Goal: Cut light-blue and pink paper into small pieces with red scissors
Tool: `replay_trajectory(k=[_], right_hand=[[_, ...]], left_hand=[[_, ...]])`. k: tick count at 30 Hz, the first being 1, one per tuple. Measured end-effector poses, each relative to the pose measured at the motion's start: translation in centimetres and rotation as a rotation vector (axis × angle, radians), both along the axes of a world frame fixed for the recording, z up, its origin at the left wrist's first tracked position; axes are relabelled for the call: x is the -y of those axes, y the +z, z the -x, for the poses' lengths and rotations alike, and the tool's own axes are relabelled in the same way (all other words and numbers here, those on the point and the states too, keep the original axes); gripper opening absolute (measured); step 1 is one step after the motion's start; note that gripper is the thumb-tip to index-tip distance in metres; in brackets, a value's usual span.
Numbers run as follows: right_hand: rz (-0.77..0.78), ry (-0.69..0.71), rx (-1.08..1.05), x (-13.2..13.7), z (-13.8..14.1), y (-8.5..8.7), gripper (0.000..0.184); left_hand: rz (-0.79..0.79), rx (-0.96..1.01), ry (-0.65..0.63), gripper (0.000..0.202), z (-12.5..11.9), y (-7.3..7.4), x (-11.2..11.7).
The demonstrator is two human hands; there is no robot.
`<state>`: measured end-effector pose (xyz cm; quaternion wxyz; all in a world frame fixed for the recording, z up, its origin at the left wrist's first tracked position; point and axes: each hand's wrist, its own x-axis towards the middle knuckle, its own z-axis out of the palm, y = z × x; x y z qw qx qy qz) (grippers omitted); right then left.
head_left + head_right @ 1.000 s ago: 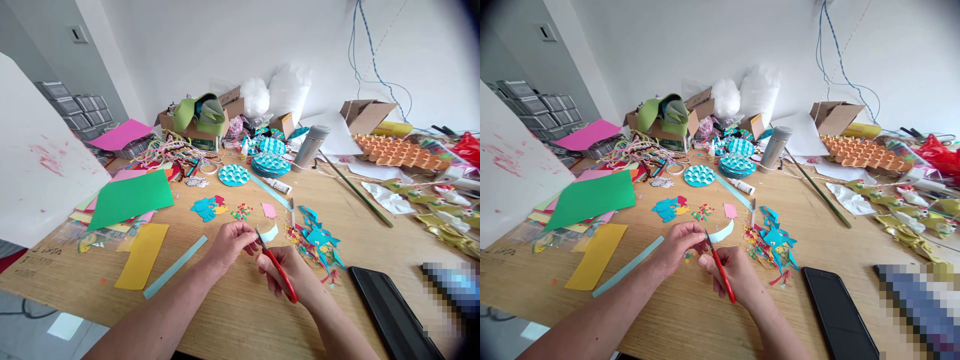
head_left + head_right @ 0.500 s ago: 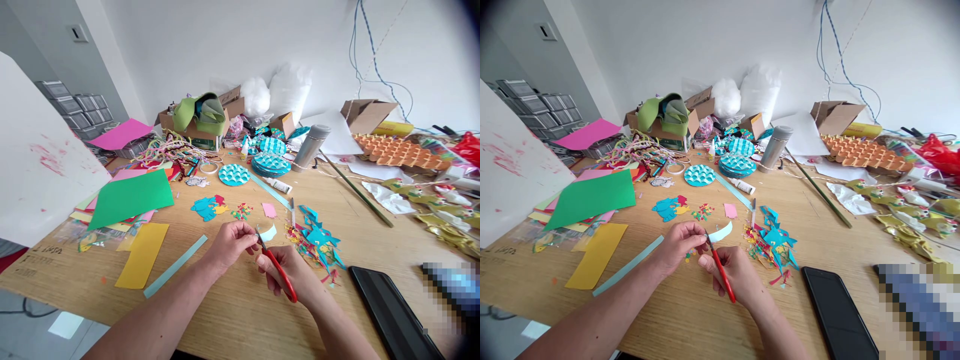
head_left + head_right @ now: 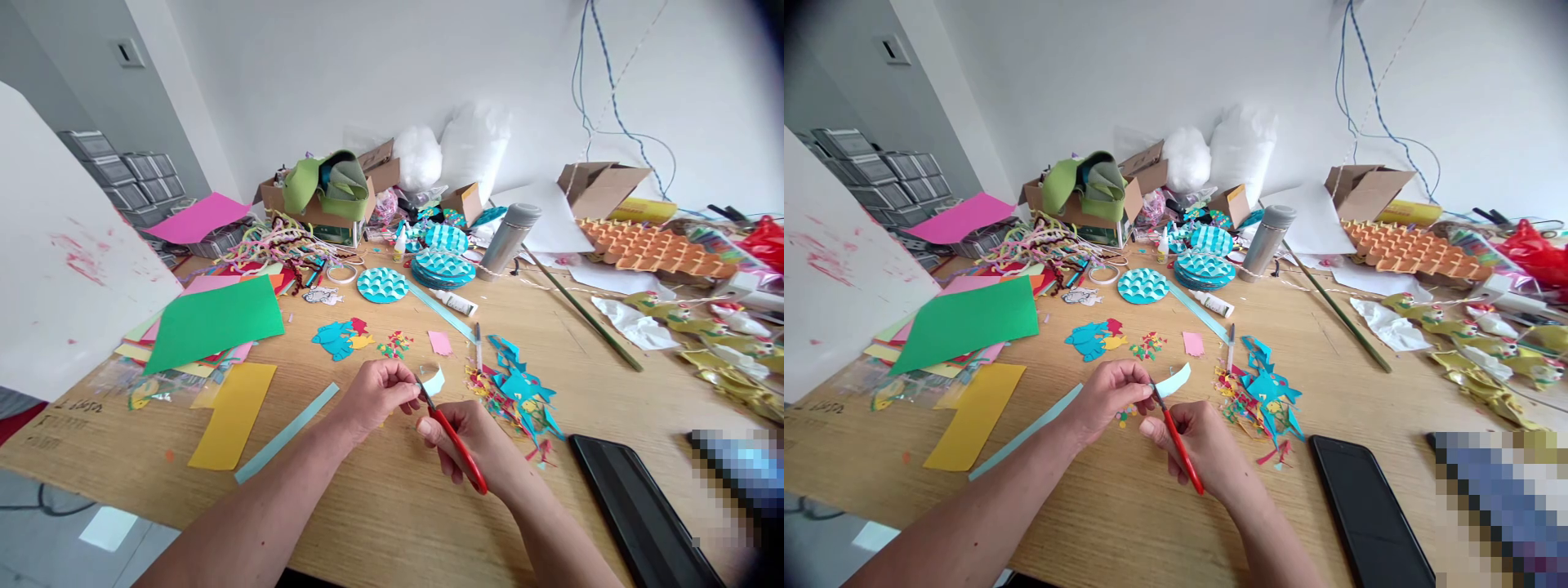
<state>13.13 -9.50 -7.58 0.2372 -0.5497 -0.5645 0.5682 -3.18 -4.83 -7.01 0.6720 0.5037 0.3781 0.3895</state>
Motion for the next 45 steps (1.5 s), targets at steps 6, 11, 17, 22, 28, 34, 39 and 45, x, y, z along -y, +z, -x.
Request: replay_trajectory(k=[6,11,17,22,28,34,39,45], right_hand=[[0.008,-0.022,-0.015,0.0,0.1,-0.1,0.045],[-0.013,-0.034,-0.034,0.0,0.2,-0.3,0.044],[-0.061,-0.063,-0.049,0.1,0.3,0.7,0.044],[-0.305,-0.395,-0.038,0.3,-0.1,2.0,0.039],[-0.558,-0.421,0.055,-0.8,-1.4,1.4,0.02],[-0.496,-0.159,0.21,-1.4,-0.8,-0.1,0.022],[-0.546,-0.233,0.264,-1.3,-0.1,-0.5,0.009],[-0.652,-0.442,0.226,-1.3,-0.6,-0.3,0.016]], left_hand=[[0.018,0.018,-0.001,0.014,0.0,0.0,0.0],[0.07,0.036,0.013,0.015,0.0,0.0,0.0],[0.114,0.074,-0.005,0.017,-0.1,-0.1,-0.1],[0.148,0.095,-0.027,0.018,-0.2,-0.3,-0.1],[0.17,0.1,-0.03,0.017,-0.3,-0.5,-0.2],[0.167,0.113,-0.04,0.016,-0.4,-0.6,-0.1],[0.162,0.11,-0.053,0.018,-0.1,-0.2,-0.2],[0.026,-0.185,-0.123,0.019,1.9,0.0,-1.7]])
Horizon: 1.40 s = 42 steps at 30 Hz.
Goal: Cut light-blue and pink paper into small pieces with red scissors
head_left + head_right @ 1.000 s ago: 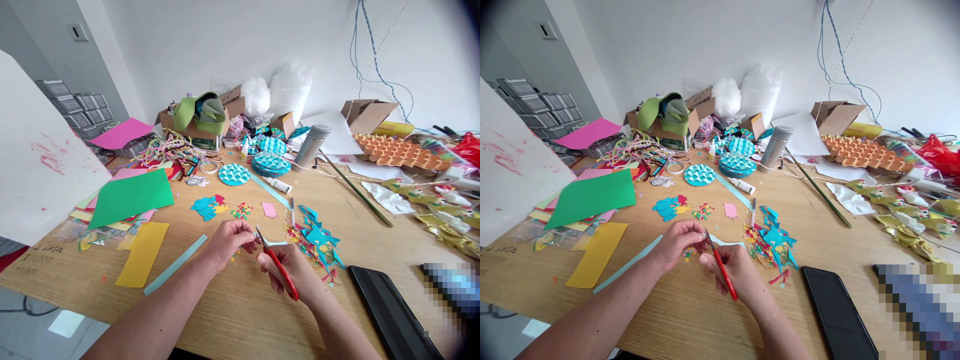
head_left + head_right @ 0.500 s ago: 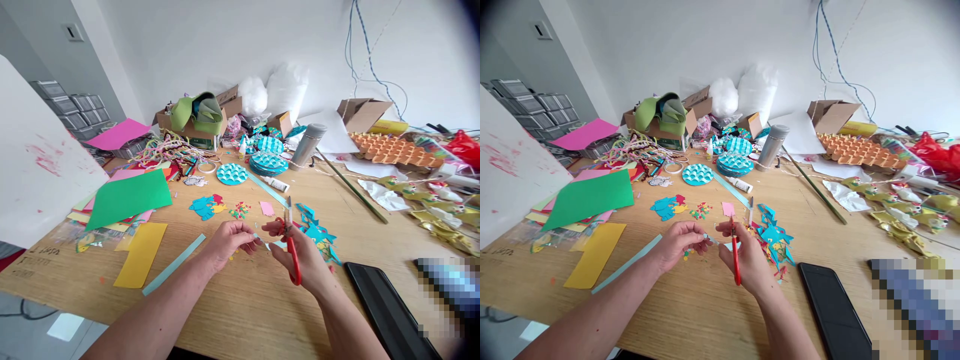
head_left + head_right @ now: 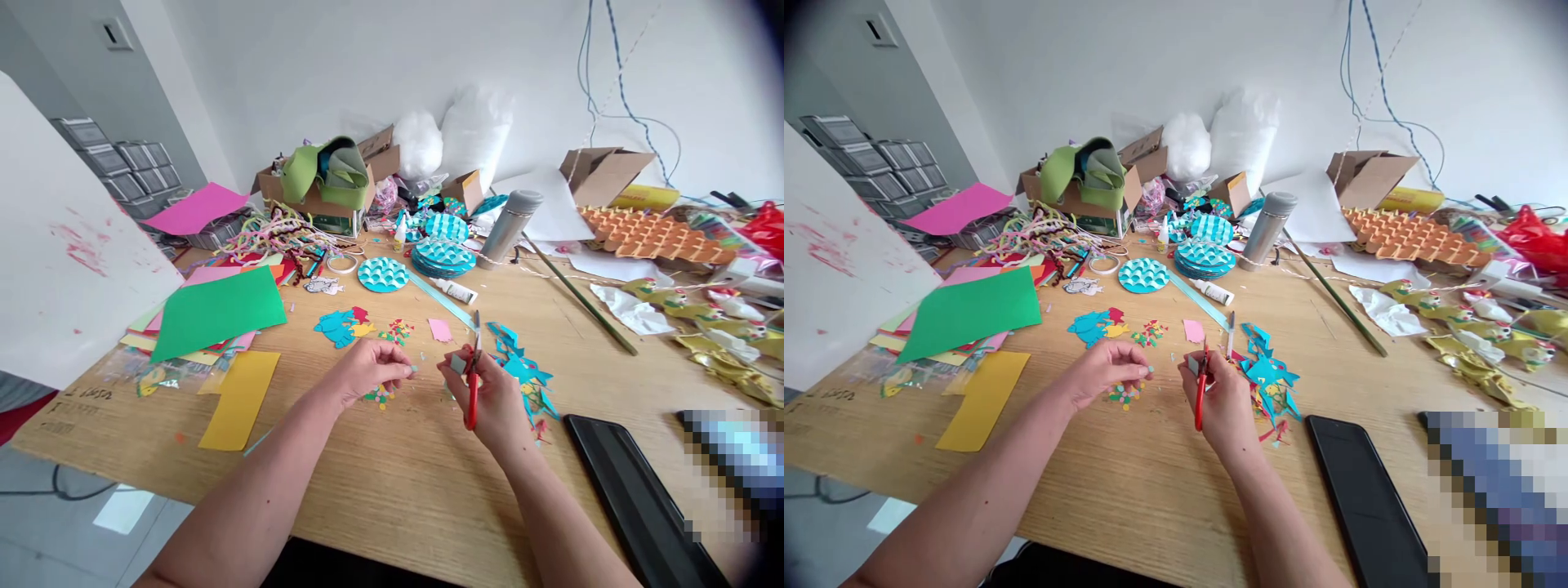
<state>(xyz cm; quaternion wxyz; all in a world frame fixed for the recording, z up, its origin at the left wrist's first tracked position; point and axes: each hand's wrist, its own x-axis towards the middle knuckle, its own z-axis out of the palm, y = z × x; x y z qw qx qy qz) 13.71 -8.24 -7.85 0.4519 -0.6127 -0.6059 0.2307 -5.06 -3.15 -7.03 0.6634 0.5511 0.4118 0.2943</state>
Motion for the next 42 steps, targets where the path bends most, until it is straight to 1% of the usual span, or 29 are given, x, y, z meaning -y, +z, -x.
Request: replay_trajectory(k=[3,5,8,11,15,18,22,24,25,27,28,30,32,33,35,37,39,41,42], right_hand=[[-0.021,-0.06,0.004,-0.1,-0.3,0.1,0.02],[-0.027,-0.079,0.024,-0.1,-0.4,0.2,0.022],[-0.049,-0.083,0.049,-0.1,-0.5,0.2,0.021],[-0.072,-0.103,0.054,-0.1,-0.6,0.0,0.02],[-0.094,-0.114,0.041,0.0,-0.7,-0.4,0.019],[-0.1,-0.122,0.034,0.1,-0.8,-0.5,0.018],[-0.136,-0.138,0.062,0.1,-0.7,-0.5,0.016],[-0.182,-0.161,0.104,0.3,-0.7,-0.3,0.016],[-0.217,-0.182,0.134,0.4,-0.7,-0.2,0.015],[-0.321,-0.231,0.229,0.7,-0.6,0.0,0.013],[-0.395,-0.244,0.282,0.9,-0.5,0.1,0.013],[-0.571,-0.215,0.365,1.4,-0.2,0.4,0.02],[-0.718,-0.072,0.393,2.0,0.2,0.6,0.03],[-0.752,0.032,0.402,2.3,0.5,0.7,0.033],[-0.763,0.239,0.451,2.8,1.0,0.8,0.032],[-0.746,0.388,0.51,3.2,1.6,1.0,0.031],[-0.726,0.468,0.551,3.4,2.0,1.0,0.031],[-0.704,0.49,0.565,3.4,2.2,1.0,0.031],[-0.697,0.485,0.552,3.3,2.3,0.9,0.03]], left_hand=[[-0.199,-0.293,-0.053,0.013,1.0,-0.6,-0.8],[-0.323,-0.476,-0.053,0.01,1.5,-1.0,-1.1],[-0.404,-0.648,-0.062,0.011,1.9,-1.5,-1.4],[-0.444,-0.744,-0.092,0.012,2.1,-1.9,-1.5],[-0.515,-0.846,-0.08,0.012,2.4,-2.1,-1.6],[-0.533,-0.854,-0.064,0.013,2.5,-2.0,-1.6],[-0.525,-0.843,-0.01,0.013,2.5,-1.6,-1.6],[-0.522,-0.798,0.051,0.012,2.2,-1.2,-1.5],[-0.501,-0.741,0.081,0.012,2.0,-1.1,-1.4],[-0.381,-0.544,0.09,0.017,1.3,-0.7,-1.0],[-0.275,-0.416,0.052,0.024,0.8,-0.6,-0.6],[-0.013,-0.151,-0.101,0.047,-0.2,-0.3,0.3],[0.195,0.043,-0.222,0.061,-1.2,-0.3,1.2],[0.254,0.099,-0.251,0.063,-1.6,-0.3,1.5],[0.322,0.174,-0.222,0.059,-2.1,-0.5,2.0],[0.363,0.234,-0.161,0.051,-2.2,-0.7,2.2],[0.364,0.285,-0.12,0.042,-2.1,-0.6,2.0],[0.343,0.32,-0.073,0.035,-1.9,-0.5,1.8],[0.333,0.332,-0.025,0.033,-1.8,-0.5,1.6]])
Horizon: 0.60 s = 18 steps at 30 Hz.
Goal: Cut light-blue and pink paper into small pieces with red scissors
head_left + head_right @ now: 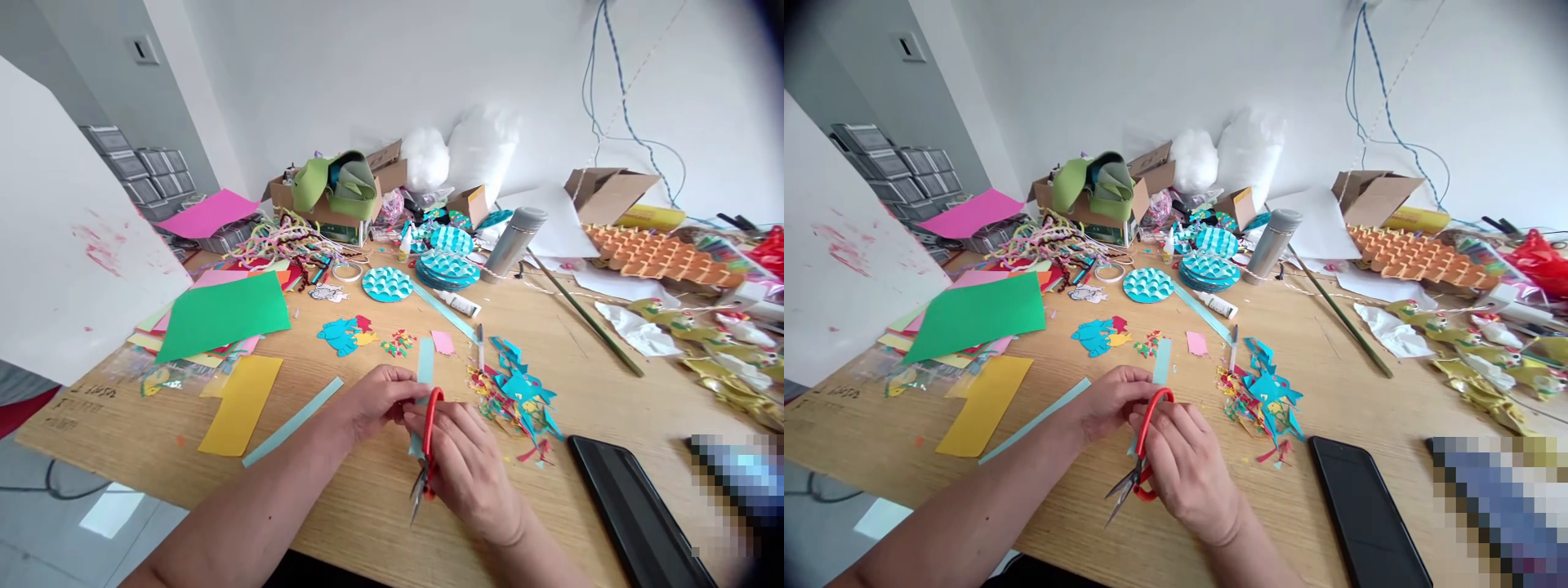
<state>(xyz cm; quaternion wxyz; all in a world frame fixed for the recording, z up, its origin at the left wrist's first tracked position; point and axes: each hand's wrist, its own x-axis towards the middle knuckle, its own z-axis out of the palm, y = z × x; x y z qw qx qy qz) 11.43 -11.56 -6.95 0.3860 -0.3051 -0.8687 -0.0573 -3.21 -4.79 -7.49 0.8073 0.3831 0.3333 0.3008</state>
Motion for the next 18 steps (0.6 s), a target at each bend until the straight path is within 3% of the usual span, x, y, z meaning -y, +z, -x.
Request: replay_trajectory(k=[2,5,7,9,13,18], right_hand=[[0.035,-0.023,-0.092,-0.2,-0.1,-0.4,0.031],[0.149,-0.132,-0.42,-0.6,-0.6,-1.0,0.036],[0.304,-0.247,-0.64,-0.9,-0.9,-1.2,0.025],[0.518,-0.312,-0.749,-1.2,-1.0,-1.1,0.017],[0.908,-0.221,-0.751,-1.6,-0.5,-0.4,0.021],[1.005,-0.22,-0.795,-1.7,0.1,0.2,0.026]], left_hand=[[0.001,-0.004,0.156,0.033,0.1,0.1,-0.4],[-0.042,-0.02,0.392,0.034,0.3,0.3,-0.9],[-0.089,-0.017,0.47,0.033,0.4,0.4,-1.0],[-0.132,-0.005,0.5,0.032,0.3,0.4,-0.9],[-0.177,-0.015,0.502,0.033,0.1,0.3,-0.7],[-0.204,-0.049,0.43,0.037,0.0,0.3,-0.4]])
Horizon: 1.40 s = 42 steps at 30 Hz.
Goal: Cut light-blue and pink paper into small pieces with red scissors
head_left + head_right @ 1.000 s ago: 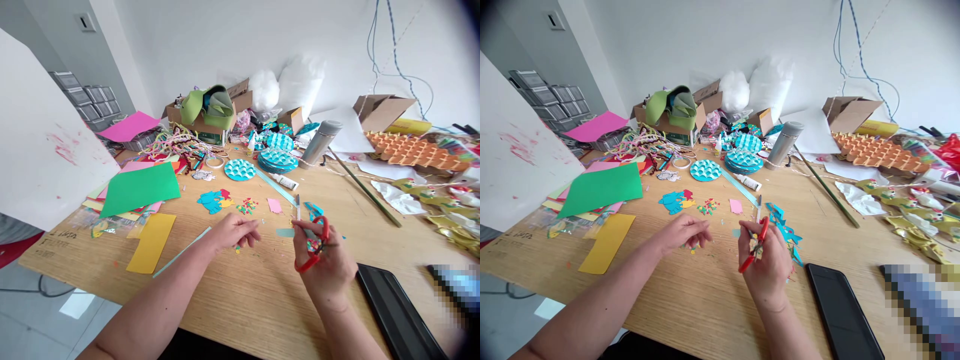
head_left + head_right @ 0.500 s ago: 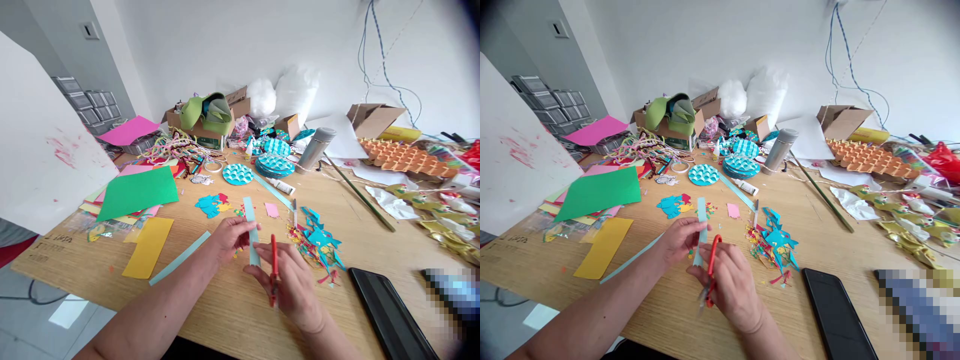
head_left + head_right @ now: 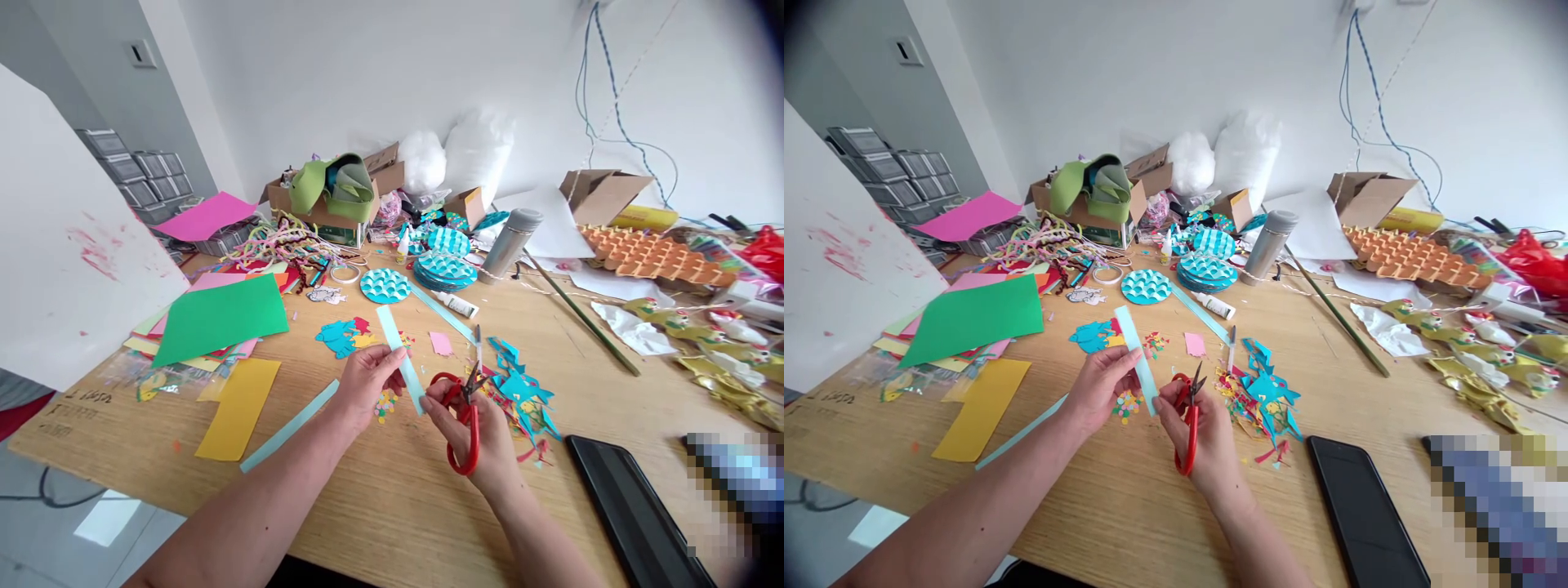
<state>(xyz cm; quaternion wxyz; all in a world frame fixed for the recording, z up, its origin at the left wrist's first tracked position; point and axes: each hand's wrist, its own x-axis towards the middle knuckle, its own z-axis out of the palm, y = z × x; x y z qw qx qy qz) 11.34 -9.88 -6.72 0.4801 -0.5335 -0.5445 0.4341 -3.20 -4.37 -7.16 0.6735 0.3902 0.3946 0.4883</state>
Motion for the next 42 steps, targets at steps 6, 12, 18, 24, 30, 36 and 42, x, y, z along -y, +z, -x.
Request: replay_trajectory(k=[6,12,18,24,30,36,42], right_hand=[[0.006,0.024,-0.024,-0.4,-0.4,0.2,0.023],[0.015,-0.008,-0.012,-0.8,-0.7,-0.3,0.028],[-0.02,-0.088,0.079,-0.6,-1.1,0.6,0.034],[0.034,-0.016,0.054,-0.6,-0.9,0.6,0.036],[0.068,-0.065,-0.124,-1.0,-0.9,-0.3,0.036],[0.065,-0.072,-0.132,-1.0,-1.1,-0.7,0.034],[0.028,-0.092,0.005,-1.1,-1.5,-0.1,0.027]], left_hand=[[-0.073,-0.118,-0.243,0.027,0.0,0.0,0.6],[-0.151,-0.166,-0.167,0.026,-0.2,-0.3,0.6],[-0.129,-0.115,-0.046,0.024,-0.2,-0.2,0.5],[-0.039,0.008,-0.03,0.024,-0.2,0.0,0.5],[-0.09,-0.042,-0.122,0.021,-0.5,-0.3,0.8],[-0.095,-0.099,-0.189,0.018,-0.4,-0.6,0.8],[-0.129,-0.094,-0.11,0.018,-0.2,-0.5,0.6]])
